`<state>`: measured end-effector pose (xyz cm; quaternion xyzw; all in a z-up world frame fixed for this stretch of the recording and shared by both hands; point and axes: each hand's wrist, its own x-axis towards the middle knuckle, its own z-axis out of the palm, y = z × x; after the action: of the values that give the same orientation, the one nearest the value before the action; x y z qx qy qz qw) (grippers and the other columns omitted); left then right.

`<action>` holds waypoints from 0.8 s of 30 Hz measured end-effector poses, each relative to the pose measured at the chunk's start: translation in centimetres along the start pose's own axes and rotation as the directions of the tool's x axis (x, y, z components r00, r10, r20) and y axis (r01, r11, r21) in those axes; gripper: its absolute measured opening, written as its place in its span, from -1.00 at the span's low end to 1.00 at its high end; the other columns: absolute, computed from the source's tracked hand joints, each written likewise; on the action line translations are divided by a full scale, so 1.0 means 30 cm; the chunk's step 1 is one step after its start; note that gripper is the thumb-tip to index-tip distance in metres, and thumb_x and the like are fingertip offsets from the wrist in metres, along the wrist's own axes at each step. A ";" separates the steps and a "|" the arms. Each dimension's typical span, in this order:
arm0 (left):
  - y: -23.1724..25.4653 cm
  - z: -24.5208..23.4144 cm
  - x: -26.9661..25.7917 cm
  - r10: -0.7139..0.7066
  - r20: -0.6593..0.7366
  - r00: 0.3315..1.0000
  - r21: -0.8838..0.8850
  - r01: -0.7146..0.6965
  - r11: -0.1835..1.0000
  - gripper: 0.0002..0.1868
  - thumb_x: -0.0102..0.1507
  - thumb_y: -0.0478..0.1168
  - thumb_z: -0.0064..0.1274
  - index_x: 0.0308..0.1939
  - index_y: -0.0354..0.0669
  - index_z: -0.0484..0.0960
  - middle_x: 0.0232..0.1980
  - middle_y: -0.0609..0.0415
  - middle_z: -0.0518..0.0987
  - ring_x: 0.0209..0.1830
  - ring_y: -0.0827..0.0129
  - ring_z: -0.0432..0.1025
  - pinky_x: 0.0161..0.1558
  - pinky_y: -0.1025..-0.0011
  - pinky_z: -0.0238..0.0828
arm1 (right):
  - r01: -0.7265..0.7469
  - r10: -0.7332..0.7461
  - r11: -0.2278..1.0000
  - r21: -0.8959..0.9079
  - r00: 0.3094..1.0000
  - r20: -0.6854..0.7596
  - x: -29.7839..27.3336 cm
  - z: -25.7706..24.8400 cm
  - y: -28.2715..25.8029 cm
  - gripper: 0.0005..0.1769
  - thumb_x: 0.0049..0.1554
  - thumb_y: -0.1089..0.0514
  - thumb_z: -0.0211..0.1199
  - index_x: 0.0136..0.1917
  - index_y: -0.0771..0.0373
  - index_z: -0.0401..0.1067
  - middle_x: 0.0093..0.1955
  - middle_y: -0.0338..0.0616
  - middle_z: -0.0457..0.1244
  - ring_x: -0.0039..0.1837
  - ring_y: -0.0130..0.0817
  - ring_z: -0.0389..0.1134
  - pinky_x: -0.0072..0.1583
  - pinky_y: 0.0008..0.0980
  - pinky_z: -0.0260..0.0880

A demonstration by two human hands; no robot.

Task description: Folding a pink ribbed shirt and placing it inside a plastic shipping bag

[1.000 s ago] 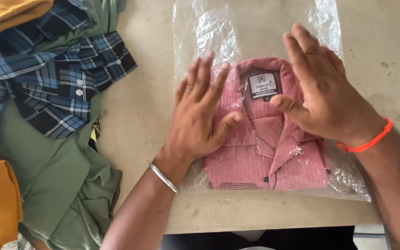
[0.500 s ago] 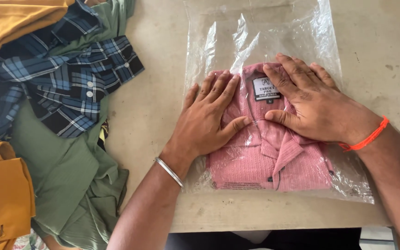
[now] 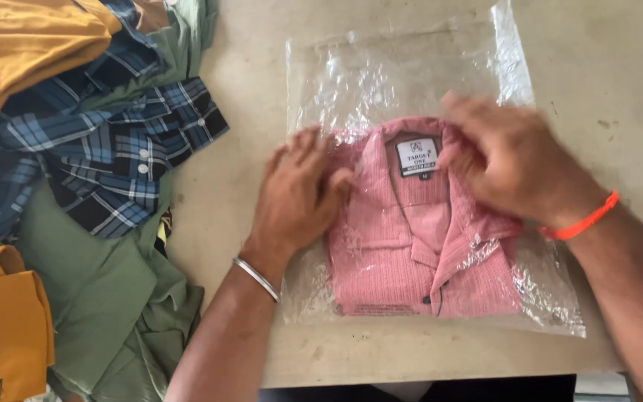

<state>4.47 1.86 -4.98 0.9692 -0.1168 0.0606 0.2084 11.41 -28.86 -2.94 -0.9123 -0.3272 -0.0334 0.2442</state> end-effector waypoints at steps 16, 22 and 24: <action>0.009 0.007 0.001 -0.301 -0.077 0.951 0.099 0.307 0.946 -0.18 0.35 0.28 -0.18 0.52 -0.19 0.20 0.57 -0.37 0.07 0.61 -0.16 -0.12 0.44 -0.24 -0.44 | -0.076 0.030 0.984 -0.163 0.963 -0.266 -0.024 0.000 0.125 -0.45 0.25 0.05 0.33 0.40 0.40 0.40 0.43 0.17 0.24 0.40 0.14 0.30 0.40 -0.06 0.33; 0.016 0.002 0.006 -0.305 -0.067 0.950 0.131 0.311 0.941 -0.21 0.34 0.27 -0.18 0.49 -0.15 0.27 0.56 -0.35 0.12 0.61 -0.12 -0.07 0.45 -0.24 -0.40 | -0.070 0.005 0.970 -0.234 0.963 -0.268 -0.015 -0.022 0.089 -0.42 0.19 0.10 0.37 0.42 0.36 0.43 0.41 0.13 0.27 0.36 0.15 0.31 0.36 -0.06 0.32; -0.004 0.020 0.002 -0.263 -0.076 0.962 0.090 0.270 0.959 -0.28 0.37 0.22 -0.16 0.47 -0.18 0.32 0.55 -0.37 0.15 0.61 -0.12 -0.05 0.47 -0.18 -0.35 | -0.032 -0.027 0.983 -0.181 0.949 -0.315 -0.011 -0.042 0.062 -0.45 0.13 0.17 0.35 0.37 0.39 0.44 0.33 0.15 0.30 0.30 0.11 0.35 0.30 -0.11 0.37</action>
<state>4.60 1.70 -5.56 0.9828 0.0248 0.0685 0.1696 12.43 -30.88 -2.69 -0.9142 -0.2780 -0.2090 0.2081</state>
